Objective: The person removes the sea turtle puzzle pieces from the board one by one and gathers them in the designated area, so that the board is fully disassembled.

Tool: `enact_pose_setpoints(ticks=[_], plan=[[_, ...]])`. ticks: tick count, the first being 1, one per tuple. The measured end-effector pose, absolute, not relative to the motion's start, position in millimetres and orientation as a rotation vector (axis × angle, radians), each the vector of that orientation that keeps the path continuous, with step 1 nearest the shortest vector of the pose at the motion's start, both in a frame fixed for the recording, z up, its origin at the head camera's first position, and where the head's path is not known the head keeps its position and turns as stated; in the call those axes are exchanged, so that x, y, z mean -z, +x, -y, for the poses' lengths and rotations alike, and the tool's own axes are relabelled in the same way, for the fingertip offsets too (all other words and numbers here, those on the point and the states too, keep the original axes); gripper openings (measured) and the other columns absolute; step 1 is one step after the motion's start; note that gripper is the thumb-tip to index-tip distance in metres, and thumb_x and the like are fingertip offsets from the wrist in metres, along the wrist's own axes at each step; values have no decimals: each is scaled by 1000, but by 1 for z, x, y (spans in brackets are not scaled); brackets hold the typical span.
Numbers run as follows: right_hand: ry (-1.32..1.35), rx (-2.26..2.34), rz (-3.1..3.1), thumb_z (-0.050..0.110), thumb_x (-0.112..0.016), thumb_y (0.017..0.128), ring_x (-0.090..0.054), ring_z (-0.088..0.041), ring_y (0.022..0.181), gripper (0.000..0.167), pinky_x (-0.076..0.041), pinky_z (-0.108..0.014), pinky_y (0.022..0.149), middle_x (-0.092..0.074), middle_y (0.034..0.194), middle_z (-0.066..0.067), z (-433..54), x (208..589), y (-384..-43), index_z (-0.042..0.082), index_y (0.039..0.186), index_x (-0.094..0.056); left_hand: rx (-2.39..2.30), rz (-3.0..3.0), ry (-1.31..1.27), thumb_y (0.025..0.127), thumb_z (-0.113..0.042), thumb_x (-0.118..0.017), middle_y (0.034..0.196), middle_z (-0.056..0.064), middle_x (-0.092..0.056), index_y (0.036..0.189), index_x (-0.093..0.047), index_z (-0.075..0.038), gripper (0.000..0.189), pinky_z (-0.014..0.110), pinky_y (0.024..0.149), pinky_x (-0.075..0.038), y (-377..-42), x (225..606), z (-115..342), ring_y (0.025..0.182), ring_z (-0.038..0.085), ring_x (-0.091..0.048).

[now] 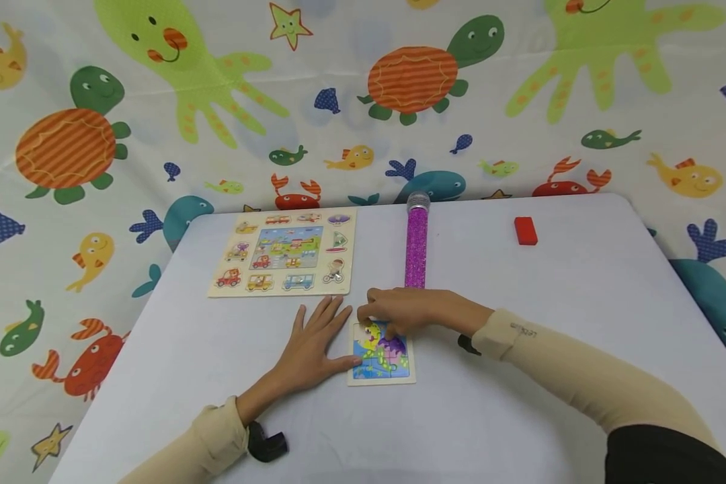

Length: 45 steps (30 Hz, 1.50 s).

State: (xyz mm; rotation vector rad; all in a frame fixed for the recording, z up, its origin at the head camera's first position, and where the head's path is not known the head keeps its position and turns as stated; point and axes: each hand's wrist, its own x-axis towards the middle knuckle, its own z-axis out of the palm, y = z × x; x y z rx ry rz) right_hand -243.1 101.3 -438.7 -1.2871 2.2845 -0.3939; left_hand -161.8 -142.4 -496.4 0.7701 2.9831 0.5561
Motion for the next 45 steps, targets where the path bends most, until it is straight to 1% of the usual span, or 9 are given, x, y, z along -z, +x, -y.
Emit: enact_pose_setpoints(ticks=[6,13,19,22,28,31,35,39,45], plan=[[-1333,485,-2310,10,-76,92,-57,-10,91,38,-54,-26,83,-60,106,8,-108,442,-237,18,128,-65,-552,-2976,773,87,-67,-69,170,7,-20,160,-37,-13,96,66,120,1,-162,495,141,158,27,-7],[-1348,642,-2323,5,-70,94,-57,-11,90,31,-55,-28,84,-63,104,7,-115,451,-238,19,122,-66,-568,-2974,768,86,-66,-70,169,8,-22,159,-38,-12,96,66,120,1,-162,495,140,157,28,-8],[-1228,785,-2281,6,-65,98,-56,-10,83,24,-53,-27,75,-59,87,10,-117,452,-243,22,116,-66,-569,-2979,765,86,-66,-71,169,7,-22,158,-39,-12,96,66,120,1,-161,497,139,157,27,-8],[-1170,883,-2270,9,-65,99,-57,-10,80,17,-52,-27,72,-57,83,10,-124,443,-242,22,110,-65,-558,-2982,762,85,-66,-70,169,7,-22,159,-39,-13,96,65,120,1,-161,497,138,158,27,-8],[-1042,966,-2272,12,-68,98,-58,-20,87,10,-53,-30,76,-59,87,3,-177,410,-245,19,106,-66,-560,-2981,752,85,-67,-70,169,7,-21,159,-39,-13,97,64,121,2,-161,496,137,158,27,-8],[-912,921,-2278,10,-66,98,-58,-21,85,12,-53,-28,70,-59,88,0,-211,405,-252,18,106,-67,-549,-2985,738,85,-68,-70,170,6,-21,159,-38,-13,97,63,121,3,-161,495,139,158,27,-7],[-789,809,-2258,6,-63,97,-57,-18,78,16,-50,-26,63,-59,85,-1,-241,413,-259,18,106,-66,-543,-2994,733,85,-68,-70,169,6,-21,159,-38,-13,98,64,121,2,-160,496,141,158,27,-8],[-803,734,-2297,6,-64,96,-56,-16,81,17,-50,-26,67,-59,87,2,-251,425,-259,18,108,-67,-557,-2992,742,85,-67,-71,169,8,-21,159,-38,-13,97,65,121,2,-160,496,142,157,28,-8],[-838,643,-2453,4,-68,94,-55,-15,85,18,-53,-29,74,-62,89,6,-247,435,-252,15,107,-69,-546,-2984,738,85,-67,-70,170,7,-20,160,-37,-14,97,64,121,3,-160,495,141,158,27,-7]])
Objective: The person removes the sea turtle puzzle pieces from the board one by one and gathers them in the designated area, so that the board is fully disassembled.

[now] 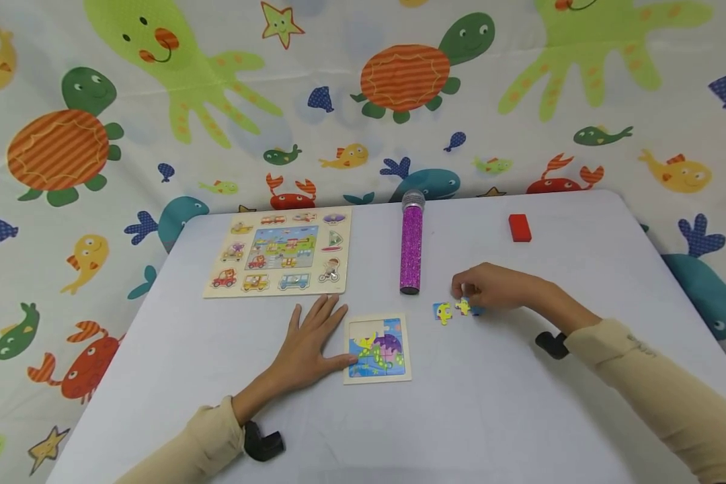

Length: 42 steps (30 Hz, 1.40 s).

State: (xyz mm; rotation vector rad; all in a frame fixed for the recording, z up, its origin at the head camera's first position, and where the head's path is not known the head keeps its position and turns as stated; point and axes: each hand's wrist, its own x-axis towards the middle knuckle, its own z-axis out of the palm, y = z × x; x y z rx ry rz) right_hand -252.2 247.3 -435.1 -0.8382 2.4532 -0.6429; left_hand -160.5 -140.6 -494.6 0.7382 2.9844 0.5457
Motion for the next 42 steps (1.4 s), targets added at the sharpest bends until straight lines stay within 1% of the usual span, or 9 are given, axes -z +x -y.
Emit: enact_pose_setpoints(ticks=[3,6,8,10,22,27,32,37,42], plan=[[-843,564,-2529,9,-75,91,-55,-15,87,21,-54,-33,78,-62,92,6,-244,437,-246,12,112,-71,-535,-2982,743,85,-68,-70,170,6,-20,160,-37,-14,97,64,121,3,-161,495,140,158,27,-6],[-829,471,-2596,18,-83,87,-57,-16,92,35,-57,-40,86,-63,99,5,-241,437,-239,9,118,-70,-530,-2984,750,85,-68,-69,170,6,-20,160,-37,-14,97,64,121,3,-162,496,140,158,27,-6],[-827,431,-2616,21,-85,85,-58,-16,95,41,-57,-43,89,-63,103,4,-239,438,-236,8,120,-69,-529,-2984,747,86,-68,-69,170,6,-20,160,-36,-14,97,64,121,3,-161,496,140,158,27,-6],[-828,422,-2628,21,-85,85,-59,-18,97,40,-57,-46,91,-64,105,3,-238,439,-233,8,120,-69,-533,-2984,744,85,-67,-70,170,6,-20,160,-36,-14,97,64,121,3,-161,496,140,158,27,-6],[-888,423,-2650,17,-84,86,-59,-15,93,35,-58,-40,85,-62,100,6,-235,435,-227,11,116,-69,-539,-2987,760,86,-66,-70,169,8,-21,159,-37,-12,96,66,120,1,-160,493,140,157,29,-8],[-1020,530,-2618,17,-81,89,-60,-12,85,35,-57,-32,76,-64,106,2,-204,426,-221,13,121,-70,-554,-2986,757,86,-66,-70,169,9,-22,159,-38,-12,96,66,120,1,-159,493,140,157,30,-9],[-1224,510,-2491,20,-78,91,-54,-8,78,40,-52,-23,70,-62,109,0,-162,432,-218,19,130,-69,-561,-2977,745,86,-67,-70,169,7,-21,159,-37,-12,97,64,121,2,-159,494,141,157,28,-8],[-1314,420,-2457,20,-75,94,-53,-9,81,36,-50,-22,69,-60,108,1,-143,440,-223,24,130,-71,-566,-2978,764,86,-66,-70,169,7,-22,159,-38,-12,96,65,120,1,-158,495,141,157,29,-9],[-1333,399,-2428,18,-76,94,-54,-11,84,33,-51,-24,72,-60,108,1,-140,440,-230,23,126,-73,-530,-2991,760,86,-67,-69,169,7,-21,159,-38,-13,96,65,121,1,-159,494,142,157,28,-9]])
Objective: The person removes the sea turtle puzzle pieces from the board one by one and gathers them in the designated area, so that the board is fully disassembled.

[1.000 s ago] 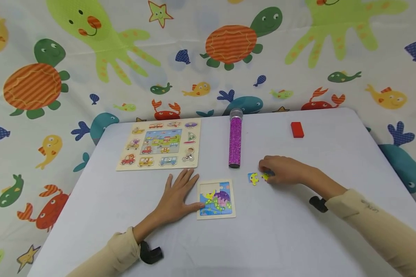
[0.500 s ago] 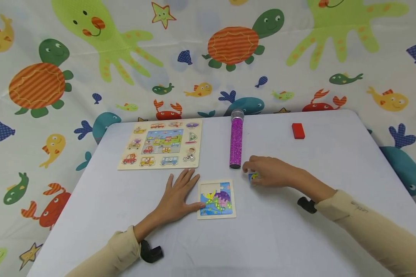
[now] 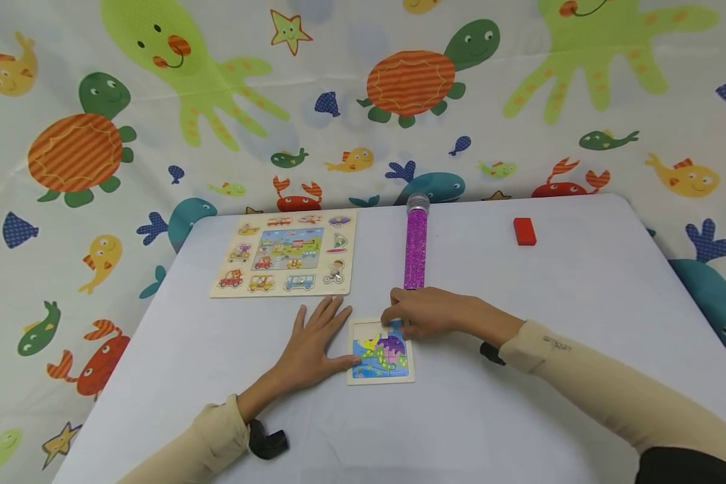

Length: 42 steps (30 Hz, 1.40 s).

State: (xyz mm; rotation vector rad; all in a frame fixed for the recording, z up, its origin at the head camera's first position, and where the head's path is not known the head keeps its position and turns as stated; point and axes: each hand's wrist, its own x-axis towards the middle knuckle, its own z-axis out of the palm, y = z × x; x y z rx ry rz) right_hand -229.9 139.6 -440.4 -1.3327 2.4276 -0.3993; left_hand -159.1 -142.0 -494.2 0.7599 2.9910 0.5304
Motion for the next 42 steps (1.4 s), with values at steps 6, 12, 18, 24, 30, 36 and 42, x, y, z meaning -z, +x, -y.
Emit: enact_pose_setpoints(ticks=[6,12,18,24,30,36,42], plan=[[-1317,374,-2397,18,-76,93,-55,-12,86,35,-53,-25,75,-59,110,1,-137,440,-234,24,127,-70,-513,-2986,761,86,-67,-69,170,7,-20,159,-37,-13,96,65,121,1,-160,492,142,157,28,-8],[-1282,291,-2358,18,-78,92,-55,-13,85,38,-53,-25,75,-57,109,1,-128,435,-239,23,128,-69,-511,-2974,760,87,-67,-69,170,6,-19,160,-37,-13,96,65,121,2,-161,491,142,158,27,-7],[-1259,170,-2332,19,-82,88,-55,-14,80,29,-51,-26,70,-54,104,2,-116,429,-244,26,113,-69,-519,-2977,767,87,-67,-69,170,6,-20,159,-37,-14,96,65,121,2,-161,492,142,158,27,-8],[-1262,188,-2337,17,-83,87,-55,-13,82,30,-51,-25,73,-55,101,6,-117,430,-243,24,112,-68,-540,-2974,784,87,-67,-69,170,7,-21,159,-37,-13,96,66,120,1,-161,492,139,157,27,-8],[-1267,386,-2344,12,-79,89,-53,-11,84,28,-51,-26,77,-57,94,9,-128,435,-239,20,112,-65,-534,-2981,779,86,-66,-70,169,7,-21,159,-38,-13,96,65,120,1,-161,492,139,157,27,-9],[-1189,657,-2315,6,-74,92,-54,-10,81,20,-51,-27,75,-54,83,9,-134,439,-239,16,106,-64,-540,-2985,776,86,-67,-70,169,7,-22,159,-39,-13,96,65,121,1,-161,494,138,157,27,-9],[-1128,888,-2291,10,-71,96,-56,-13,83,7,-52,-28,76,-57,83,9,-153,424,-239,16,96,-67,-535,-2985,737,85,-68,-70,170,6,-20,160,-37,-14,97,64,121,2,-160,494,141,158,27,-7]])
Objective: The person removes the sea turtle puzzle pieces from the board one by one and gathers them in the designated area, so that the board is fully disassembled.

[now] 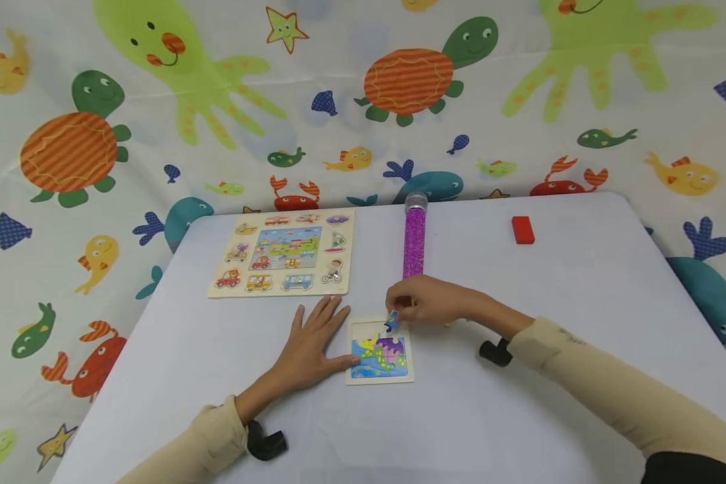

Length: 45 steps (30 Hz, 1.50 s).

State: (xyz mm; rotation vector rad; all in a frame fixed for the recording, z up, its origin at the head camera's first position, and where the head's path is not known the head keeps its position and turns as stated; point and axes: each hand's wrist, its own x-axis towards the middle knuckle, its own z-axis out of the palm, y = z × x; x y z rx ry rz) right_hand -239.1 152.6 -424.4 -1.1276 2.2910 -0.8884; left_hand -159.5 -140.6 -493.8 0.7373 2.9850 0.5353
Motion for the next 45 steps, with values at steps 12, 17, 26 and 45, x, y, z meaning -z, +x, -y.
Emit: enact_pose_setpoints(ticks=[12,17,26,45], plan=[[-698,791,-2414,11,-67,98,-59,-18,97,9,-53,-34,82,-65,93,5,-269,386,-245,19,94,-70,-554,-2988,700,86,-68,-69,170,6,-18,160,-35,-14,99,63,121,5,-157,491,141,158,27,-5],[-626,717,-2366,10,-66,97,-55,-17,88,10,-47,-31,74,-60,85,3,-290,399,-247,16,88,-67,-549,-3001,680,85,-67,-70,170,7,-19,160,-35,-13,99,64,121,4,-155,491,141,158,27,-7],[-635,575,-2579,5,-68,93,-50,-17,81,8,-44,-32,65,-55,80,4,-288,423,-240,13,91,-68,-569,-2990,703,86,-67,-70,170,6,-18,161,-35,-13,98,63,121,5,-155,492,140,158,27,-6],[-616,442,-2765,2,-82,82,-57,-22,85,34,-58,-43,74,-62,93,-5,-270,435,-220,-5,112,-68,-560,-2989,713,85,-65,-72,170,7,-19,160,-35,-14,98,64,121,4,-157,491,142,158,28,-7]])
